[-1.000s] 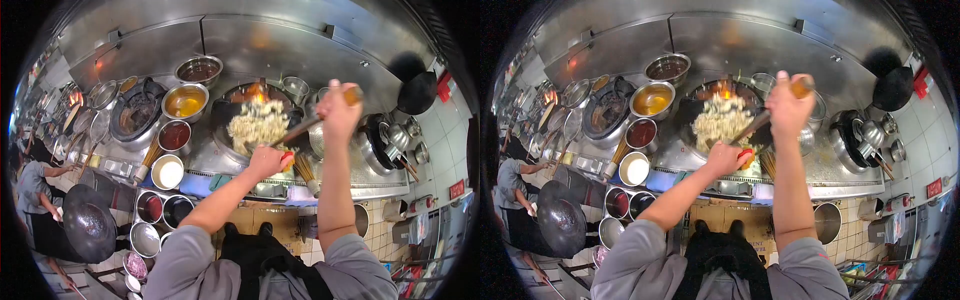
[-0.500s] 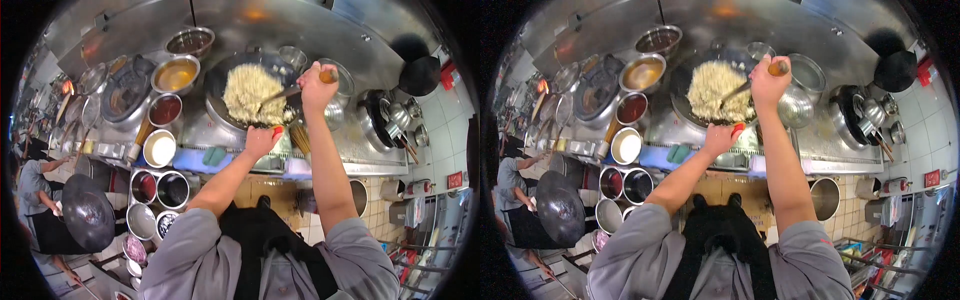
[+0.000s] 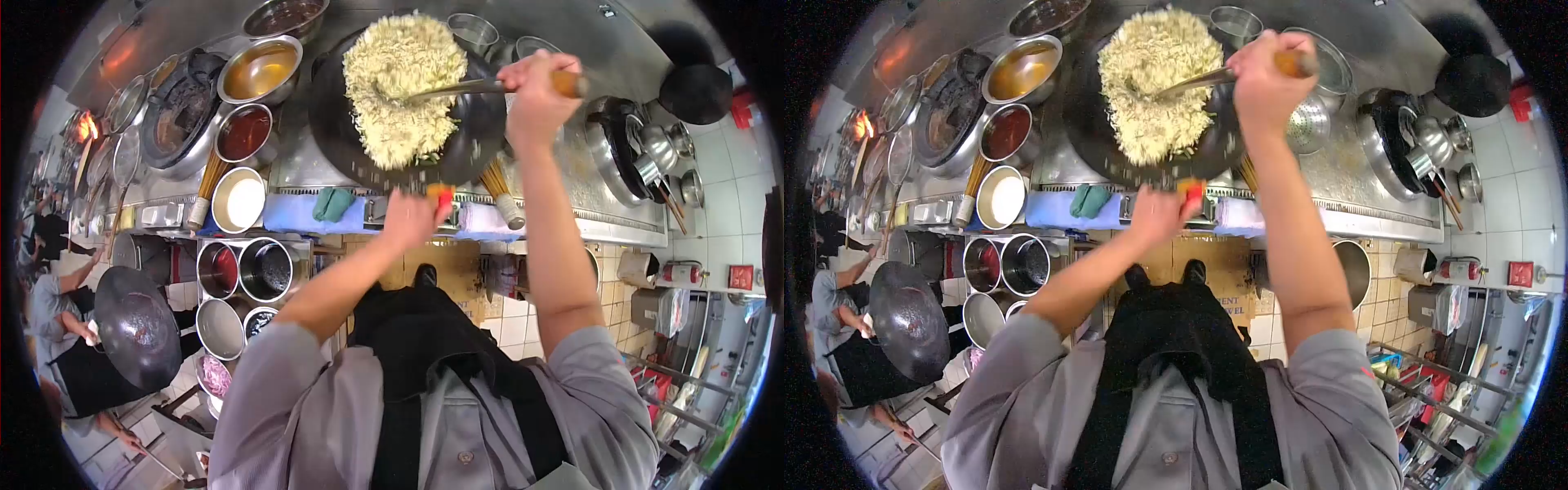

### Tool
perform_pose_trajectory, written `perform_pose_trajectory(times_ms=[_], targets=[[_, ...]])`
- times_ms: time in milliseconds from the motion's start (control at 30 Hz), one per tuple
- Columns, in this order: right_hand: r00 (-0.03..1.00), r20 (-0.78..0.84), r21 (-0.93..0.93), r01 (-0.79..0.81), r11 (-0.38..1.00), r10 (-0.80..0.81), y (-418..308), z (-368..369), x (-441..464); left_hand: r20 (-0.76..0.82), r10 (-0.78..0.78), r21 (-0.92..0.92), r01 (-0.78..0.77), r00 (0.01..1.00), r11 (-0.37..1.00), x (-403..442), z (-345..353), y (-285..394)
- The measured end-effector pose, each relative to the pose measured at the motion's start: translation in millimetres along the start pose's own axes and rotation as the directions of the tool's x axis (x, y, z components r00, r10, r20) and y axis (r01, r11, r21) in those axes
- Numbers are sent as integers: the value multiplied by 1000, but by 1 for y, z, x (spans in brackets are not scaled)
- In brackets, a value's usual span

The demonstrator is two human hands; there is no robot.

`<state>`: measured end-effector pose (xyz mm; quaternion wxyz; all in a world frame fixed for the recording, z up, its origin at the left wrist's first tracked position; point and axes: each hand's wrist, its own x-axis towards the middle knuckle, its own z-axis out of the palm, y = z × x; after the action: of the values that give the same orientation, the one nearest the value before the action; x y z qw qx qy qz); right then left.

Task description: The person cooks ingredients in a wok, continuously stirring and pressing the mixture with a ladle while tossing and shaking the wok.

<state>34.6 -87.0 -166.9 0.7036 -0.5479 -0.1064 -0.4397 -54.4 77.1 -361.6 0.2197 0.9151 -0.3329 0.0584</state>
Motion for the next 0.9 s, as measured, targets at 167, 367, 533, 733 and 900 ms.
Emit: perform_pose_trajectory(times_ms=[167,367,533,733,900], targets=[[970,127,-39,-202,979,205,-104,18,37,42,61,-133,-54,997,990,49,-115,26],[996,-77,-56,40,998,-45,12,24,-14,-223,86,126,-59,971,990,47,21,-20],[985,35,-9,-169,986,169,-73,23,11,60,96,-124,-88,994,988,3,-67,24],[992,-94,-40,-82,996,78,-13,24,-4,-204,83,81,-68,976,994,85,-10,-25],[952,-7,37,-306,951,307,-52,5,2,338,28,22,-37,941,999,-19,-29,17]])
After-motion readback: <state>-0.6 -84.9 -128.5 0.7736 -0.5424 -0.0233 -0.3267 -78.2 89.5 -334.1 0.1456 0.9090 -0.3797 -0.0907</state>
